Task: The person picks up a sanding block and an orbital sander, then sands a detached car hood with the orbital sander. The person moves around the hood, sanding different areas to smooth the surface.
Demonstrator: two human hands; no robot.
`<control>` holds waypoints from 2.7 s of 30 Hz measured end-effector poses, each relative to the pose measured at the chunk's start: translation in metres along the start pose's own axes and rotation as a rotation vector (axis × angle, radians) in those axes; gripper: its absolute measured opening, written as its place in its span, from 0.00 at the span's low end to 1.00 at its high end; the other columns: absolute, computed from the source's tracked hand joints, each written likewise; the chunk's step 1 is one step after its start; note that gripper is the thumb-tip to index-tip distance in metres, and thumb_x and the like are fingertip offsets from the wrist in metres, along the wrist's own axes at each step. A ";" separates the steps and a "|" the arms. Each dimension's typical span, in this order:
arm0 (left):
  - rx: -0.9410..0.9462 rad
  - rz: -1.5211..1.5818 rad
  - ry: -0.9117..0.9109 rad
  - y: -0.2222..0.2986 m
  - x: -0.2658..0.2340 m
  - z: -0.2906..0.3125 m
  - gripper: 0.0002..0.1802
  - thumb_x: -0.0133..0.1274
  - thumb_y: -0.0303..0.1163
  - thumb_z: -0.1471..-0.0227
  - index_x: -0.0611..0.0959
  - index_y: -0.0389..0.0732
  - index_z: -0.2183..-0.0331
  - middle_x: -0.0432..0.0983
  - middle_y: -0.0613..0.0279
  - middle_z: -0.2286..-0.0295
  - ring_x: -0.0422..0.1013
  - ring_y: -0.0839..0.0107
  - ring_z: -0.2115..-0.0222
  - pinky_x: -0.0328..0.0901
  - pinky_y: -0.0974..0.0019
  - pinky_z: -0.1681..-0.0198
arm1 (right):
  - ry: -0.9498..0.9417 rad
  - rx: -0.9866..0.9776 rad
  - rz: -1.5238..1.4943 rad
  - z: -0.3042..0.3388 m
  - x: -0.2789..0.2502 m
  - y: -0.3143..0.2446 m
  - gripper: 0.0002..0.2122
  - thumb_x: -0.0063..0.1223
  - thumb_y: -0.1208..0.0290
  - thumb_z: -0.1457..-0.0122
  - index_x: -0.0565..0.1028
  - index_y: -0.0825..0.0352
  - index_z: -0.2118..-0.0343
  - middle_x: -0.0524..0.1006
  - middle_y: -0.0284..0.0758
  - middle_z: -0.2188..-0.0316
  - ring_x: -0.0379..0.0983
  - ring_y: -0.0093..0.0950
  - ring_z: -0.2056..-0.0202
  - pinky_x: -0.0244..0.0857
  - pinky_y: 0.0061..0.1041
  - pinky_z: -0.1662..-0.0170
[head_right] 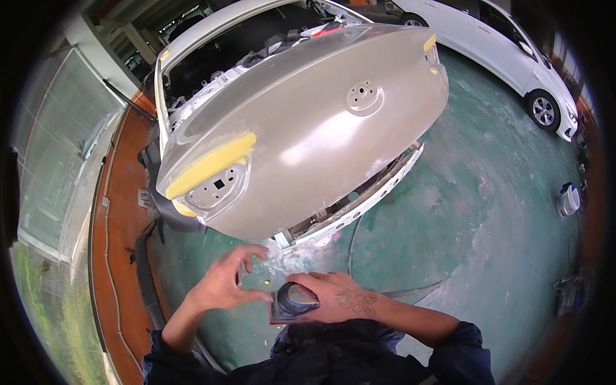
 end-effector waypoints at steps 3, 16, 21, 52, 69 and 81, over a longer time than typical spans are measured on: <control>-0.173 0.456 0.577 -0.174 -0.050 0.037 0.24 0.66 0.34 0.45 0.75 0.40 0.50 0.77 0.61 0.57 0.71 0.74 0.69 0.67 0.68 0.66 | 0.462 -0.097 0.247 -0.016 -0.013 0.025 0.34 0.69 0.72 0.52 0.63 0.62 0.42 0.77 0.48 0.56 0.77 0.50 0.55 0.74 0.44 0.53; -0.288 0.935 0.100 -0.321 0.004 0.018 0.31 0.60 0.23 0.43 0.69 0.35 0.40 0.77 0.54 0.54 0.76 0.68 0.61 0.70 0.65 0.61 | 1.405 0.239 0.390 -0.093 -0.089 0.050 0.39 0.77 0.64 0.58 0.64 0.66 0.44 0.71 0.43 0.50 0.77 0.45 0.58 0.75 0.41 0.59; -0.306 0.976 0.127 -0.321 0.001 0.024 0.30 0.61 0.21 0.45 0.70 0.34 0.42 0.77 0.54 0.56 0.76 0.68 0.61 0.70 0.65 0.61 | 1.293 0.296 0.405 -0.109 -0.072 0.047 0.31 0.70 0.59 0.52 0.66 0.66 0.49 0.71 0.43 0.55 0.78 0.45 0.63 0.75 0.42 0.66; -0.393 1.111 0.202 -0.305 -0.005 0.025 0.28 0.57 0.19 0.50 0.73 0.31 0.45 0.77 0.50 0.60 0.74 0.65 0.67 0.70 0.63 0.63 | 1.065 0.250 0.320 -0.156 -0.005 -0.006 0.30 0.73 0.63 0.52 0.68 0.71 0.50 0.73 0.45 0.56 0.81 0.44 0.66 0.78 0.38 0.69; -0.378 1.111 0.173 -0.316 0.003 0.028 0.33 0.58 0.18 0.51 0.72 0.35 0.42 0.77 0.52 0.53 0.75 0.68 0.66 0.69 0.65 0.64 | 1.179 0.413 0.233 -0.150 -0.050 -0.008 0.28 0.71 0.62 0.49 0.66 0.71 0.52 0.71 0.45 0.57 0.79 0.50 0.68 0.76 0.42 0.69; -0.387 1.092 0.204 -0.312 0.002 0.023 0.30 0.56 0.21 0.50 0.72 0.31 0.44 0.78 0.49 0.58 0.75 0.64 0.69 0.70 0.63 0.66 | 1.155 0.449 0.167 -0.144 -0.022 0.005 0.30 0.72 0.61 0.50 0.67 0.71 0.50 0.71 0.46 0.55 0.80 0.49 0.64 0.76 0.43 0.64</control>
Point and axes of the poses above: each hand's wrist, its own z-axis away from the middle knuckle, its own x-axis out of the palm, y = z × x, the point moved 10 cm from there along -z, towards the middle knuckle
